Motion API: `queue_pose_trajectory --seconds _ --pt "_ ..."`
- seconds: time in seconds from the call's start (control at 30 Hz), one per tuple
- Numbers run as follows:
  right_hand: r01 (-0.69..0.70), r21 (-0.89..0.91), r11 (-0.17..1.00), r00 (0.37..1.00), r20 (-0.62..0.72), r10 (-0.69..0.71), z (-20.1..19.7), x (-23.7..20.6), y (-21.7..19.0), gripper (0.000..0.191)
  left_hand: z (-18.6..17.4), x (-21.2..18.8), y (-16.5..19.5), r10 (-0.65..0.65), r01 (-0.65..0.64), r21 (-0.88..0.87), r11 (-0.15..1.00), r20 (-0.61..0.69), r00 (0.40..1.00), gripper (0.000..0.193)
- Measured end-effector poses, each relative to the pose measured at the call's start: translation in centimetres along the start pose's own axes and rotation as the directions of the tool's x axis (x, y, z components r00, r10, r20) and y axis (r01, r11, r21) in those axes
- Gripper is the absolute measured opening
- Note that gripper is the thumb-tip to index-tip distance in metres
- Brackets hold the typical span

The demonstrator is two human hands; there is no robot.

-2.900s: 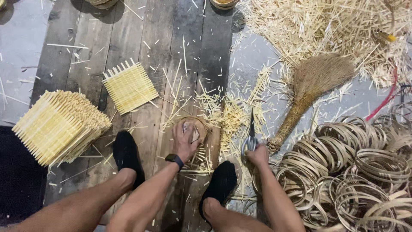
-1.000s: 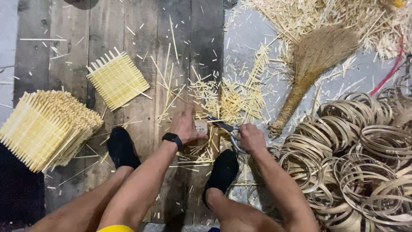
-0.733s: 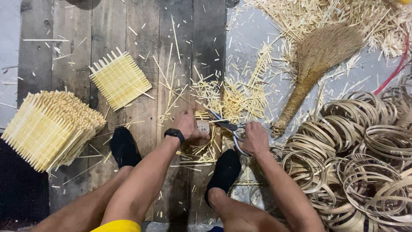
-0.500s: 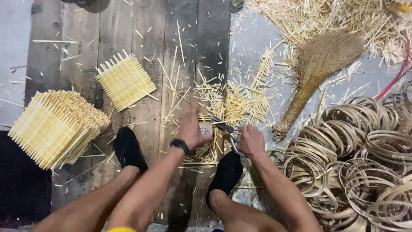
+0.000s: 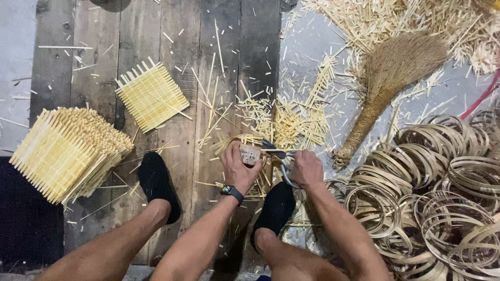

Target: The person weaves a small, round basket by hand using thin bamboo strips. They use shears to trim the excess ends of the strips and then fit a pre-formed circular bamboo rim onto the woven base.

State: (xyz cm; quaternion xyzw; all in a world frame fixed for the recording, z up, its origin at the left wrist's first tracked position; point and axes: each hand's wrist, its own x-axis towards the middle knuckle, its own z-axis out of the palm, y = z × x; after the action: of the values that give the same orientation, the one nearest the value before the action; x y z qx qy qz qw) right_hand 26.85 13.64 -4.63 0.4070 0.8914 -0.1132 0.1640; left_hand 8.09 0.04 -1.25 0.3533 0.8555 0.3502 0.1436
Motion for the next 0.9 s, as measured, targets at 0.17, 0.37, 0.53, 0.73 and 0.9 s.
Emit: queue_pose_trajectory --seconds 0.17,0.37,0.53,0.73,0.9 --pt "0.061 0.073 0.995 0.996 -0.070 -0.056 -0.9 -0.5 2.3 0.033 -0.5 -0.2 -0.8 -0.076 0.084 -0.105 0.991 0.070 0.995 0.088" --pt "-0.052 -0.062 0.997 0.992 0.116 0.059 -0.6 0.9 -0.4 0.062 1.0 -0.2 -2.5 0.102 -0.095 -0.085 0.992 0.085 0.991 0.094" --pt "0.024 0.033 0.999 1.000 0.006 -0.025 -0.5 0.1 2.1 0.037 0.3 0.6 -3.8 0.188 -0.169 -0.119 0.978 0.172 0.967 0.081" --pt "0.035 -0.161 0.986 0.991 0.131 -0.014 -1.2 1.3 0.9 0.054 -1.0 1.6 -3.7 0.298 -0.241 -0.200 0.950 0.345 0.890 0.084" --pt "0.026 -0.013 1.000 0.993 0.115 -0.024 -2.3 1.0 1.3 0.039 -1.6 2.3 -3.1 0.117 -0.089 -0.083 0.993 0.443 0.889 0.096"
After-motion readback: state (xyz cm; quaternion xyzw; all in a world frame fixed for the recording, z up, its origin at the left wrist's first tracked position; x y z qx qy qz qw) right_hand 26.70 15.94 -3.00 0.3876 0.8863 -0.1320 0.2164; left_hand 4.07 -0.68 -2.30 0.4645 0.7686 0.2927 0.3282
